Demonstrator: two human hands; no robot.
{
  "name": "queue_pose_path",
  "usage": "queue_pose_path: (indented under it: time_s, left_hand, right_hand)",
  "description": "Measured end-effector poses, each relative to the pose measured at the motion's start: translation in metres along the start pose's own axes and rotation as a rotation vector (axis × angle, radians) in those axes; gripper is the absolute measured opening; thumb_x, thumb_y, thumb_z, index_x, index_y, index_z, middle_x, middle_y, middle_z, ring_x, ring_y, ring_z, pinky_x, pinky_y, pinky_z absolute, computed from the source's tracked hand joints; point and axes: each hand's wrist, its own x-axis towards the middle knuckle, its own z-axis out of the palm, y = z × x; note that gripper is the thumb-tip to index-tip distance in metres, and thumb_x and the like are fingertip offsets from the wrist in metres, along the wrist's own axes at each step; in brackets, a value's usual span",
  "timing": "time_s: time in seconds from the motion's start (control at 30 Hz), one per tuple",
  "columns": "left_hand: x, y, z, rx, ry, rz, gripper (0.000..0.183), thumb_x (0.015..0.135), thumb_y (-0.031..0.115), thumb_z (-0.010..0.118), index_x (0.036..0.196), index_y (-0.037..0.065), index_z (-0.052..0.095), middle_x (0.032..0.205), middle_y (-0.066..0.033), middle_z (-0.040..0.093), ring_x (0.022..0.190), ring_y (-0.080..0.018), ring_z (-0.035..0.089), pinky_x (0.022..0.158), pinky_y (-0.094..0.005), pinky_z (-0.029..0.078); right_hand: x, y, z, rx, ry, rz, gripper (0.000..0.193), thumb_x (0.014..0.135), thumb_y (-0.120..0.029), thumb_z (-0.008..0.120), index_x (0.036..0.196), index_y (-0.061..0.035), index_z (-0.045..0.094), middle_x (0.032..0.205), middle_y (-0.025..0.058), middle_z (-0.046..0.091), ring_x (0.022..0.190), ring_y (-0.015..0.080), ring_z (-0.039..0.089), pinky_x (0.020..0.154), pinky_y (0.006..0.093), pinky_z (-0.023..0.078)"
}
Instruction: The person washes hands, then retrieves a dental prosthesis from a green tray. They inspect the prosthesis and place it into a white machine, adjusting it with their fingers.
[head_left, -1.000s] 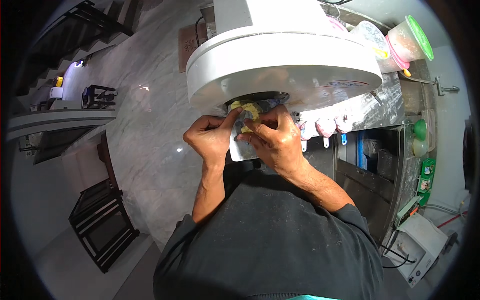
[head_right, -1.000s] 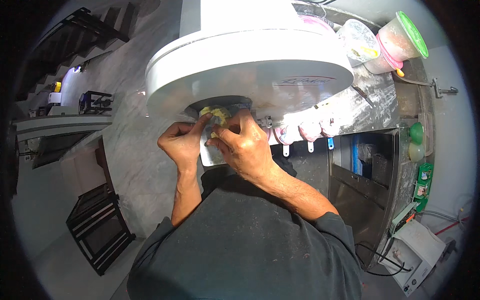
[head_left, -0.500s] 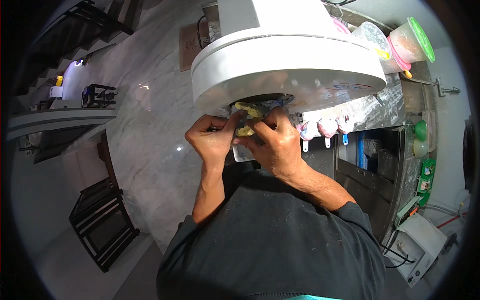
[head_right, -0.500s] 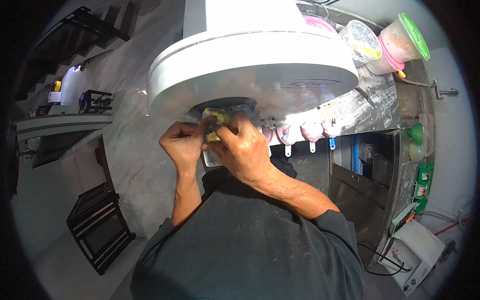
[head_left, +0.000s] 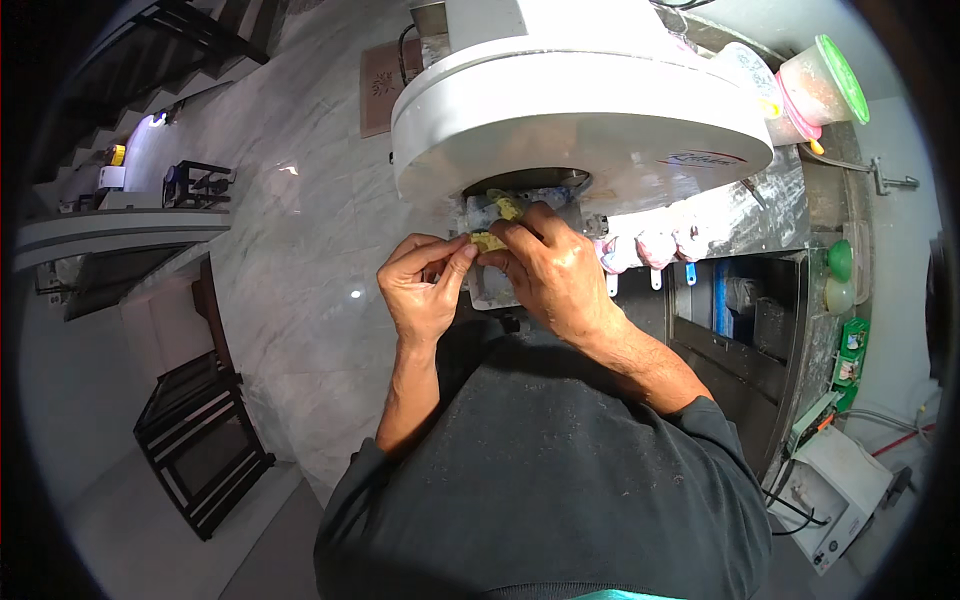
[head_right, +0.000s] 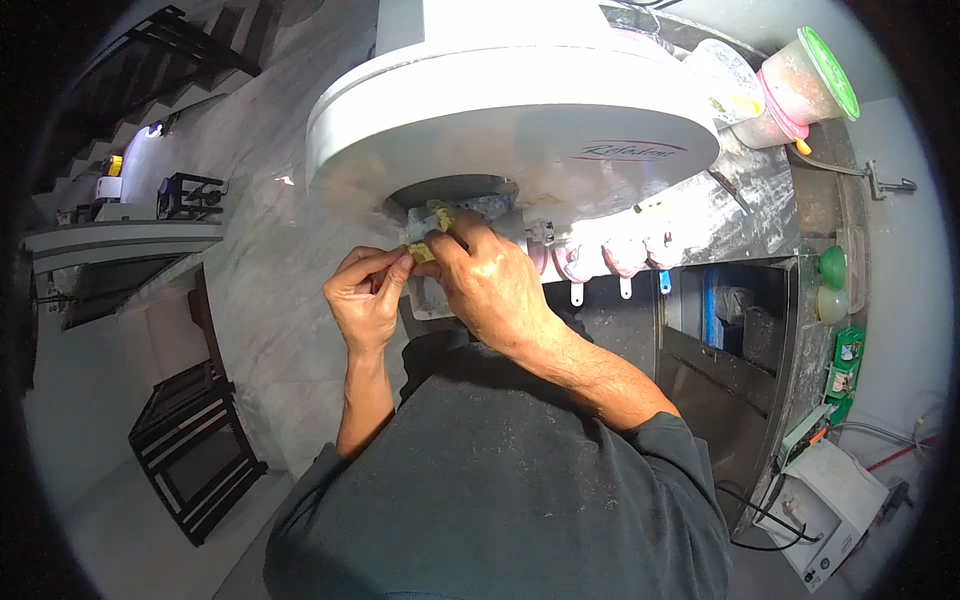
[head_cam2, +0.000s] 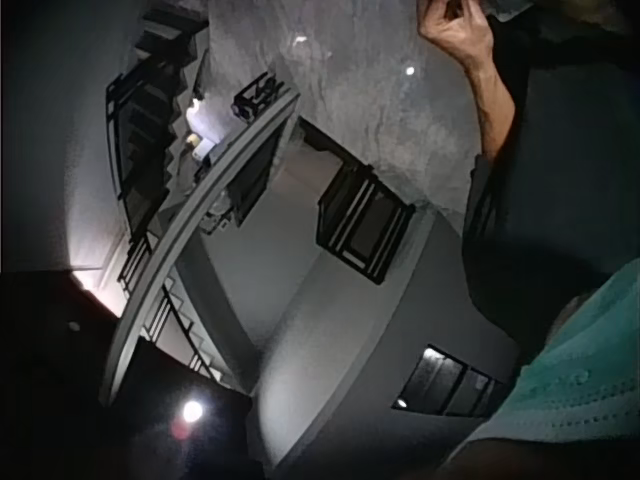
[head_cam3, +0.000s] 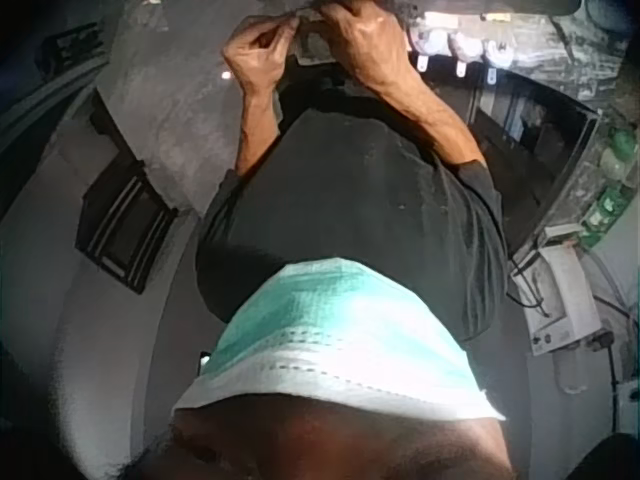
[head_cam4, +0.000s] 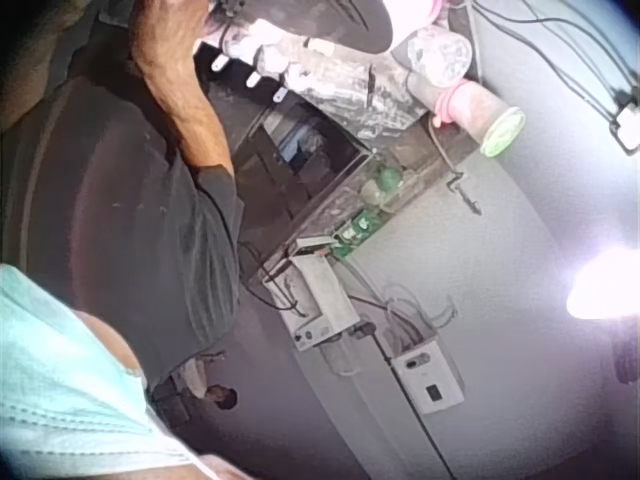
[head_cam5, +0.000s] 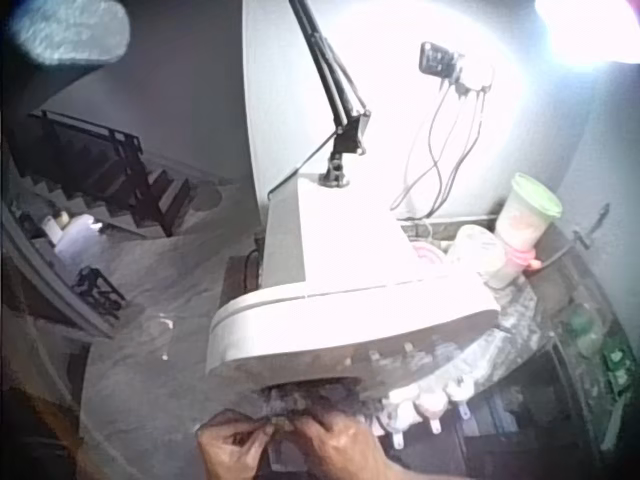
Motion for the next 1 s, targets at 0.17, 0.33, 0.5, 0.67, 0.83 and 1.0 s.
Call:
queue_pose_path:
  time_s: [0.17,0.33,0.5,0.67,0.83,1.0]
  left_hand:
    - [0.001,-0.003,0.005,-0.056,0.105,-0.008,0.012,0.085,0.003,0.087,0.091,-0.002,0.079,0.084,-0.0042,0.068,0.065,-0.0056,0.056,0.058,-0.0213,0.043]
    - [0.004,-0.007,0.007,0.039,0.147,0.001,0.014,0.085,0.008,0.088,0.088,-0.002,0.078,0.079,-0.0024,0.065,0.062,-0.0048,0.052,0.056,-0.0227,0.040]
    - [0.005,-0.011,0.010,0.047,0.132,0.014,0.014,0.086,0.009,0.087,0.089,-0.001,0.079,0.076,-0.0016,0.064,0.061,-0.0041,0.049,0.054,-0.0231,0.038]
    - [0.007,-0.002,0.019,0.066,0.091,0.031,0.012,0.086,0.008,0.086,0.093,0.000,0.080,0.080,-0.0010,0.063,0.061,-0.0037,0.048,0.053,-0.0223,0.036]
    - [0.004,-0.004,0.016,0.041,0.010,0.049,0.018,0.085,0.005,0.084,0.103,0.002,0.082,0.081,0.0008,0.059,0.060,-0.0039,0.043,0.052,-0.0233,0.032]
    - [0.006,-0.009,0.010,0.100,-0.025,0.091,0.021,0.086,0.005,0.083,0.107,0.004,0.082,0.081,0.0013,0.057,0.061,-0.0047,0.039,0.052,-0.0244,0.029]
  right_hand:
    - [0.002,-0.004,0.008,-0.022,0.065,-0.003,0.029,0.082,-0.017,0.086,0.104,-0.0045,0.073,0.092,0.0127,0.063,0.076,0.0326,0.070,0.063,0.0431,0.058]
    - [0.005,-0.007,0.010,0.059,0.098,0.014,0.034,0.081,-0.018,0.087,0.110,-0.0051,0.074,0.092,0.0136,0.066,0.076,0.0325,0.069,0.063,0.0424,0.058]
    - [0.006,0.012,-0.020,0.041,-0.049,-0.042,0.039,0.080,-0.014,0.086,0.116,-0.0049,0.074,0.091,0.0138,0.066,0.077,0.0335,0.068,0.066,0.0411,0.056]
    - [0.006,0.016,-0.017,-0.075,-0.029,-0.028,0.021,0.084,-0.015,0.081,0.102,-0.0061,0.075,0.092,0.0131,0.065,0.078,0.0351,0.072,0.065,0.0437,0.059]
    - [0.005,0.007,-0.007,-0.113,0.039,-0.003,0.027,0.081,-0.015,0.084,0.105,-0.0076,0.075,0.086,0.0084,0.064,0.071,0.0296,0.068,0.059,0.0414,0.056]
    - [0.007,-0.004,-0.010,-0.144,0.017,0.008,0.028,0.081,-0.018,0.083,0.103,-0.0041,0.073,0.089,0.0107,0.064,0.077,0.0303,0.072,0.061,0.0409,0.059]
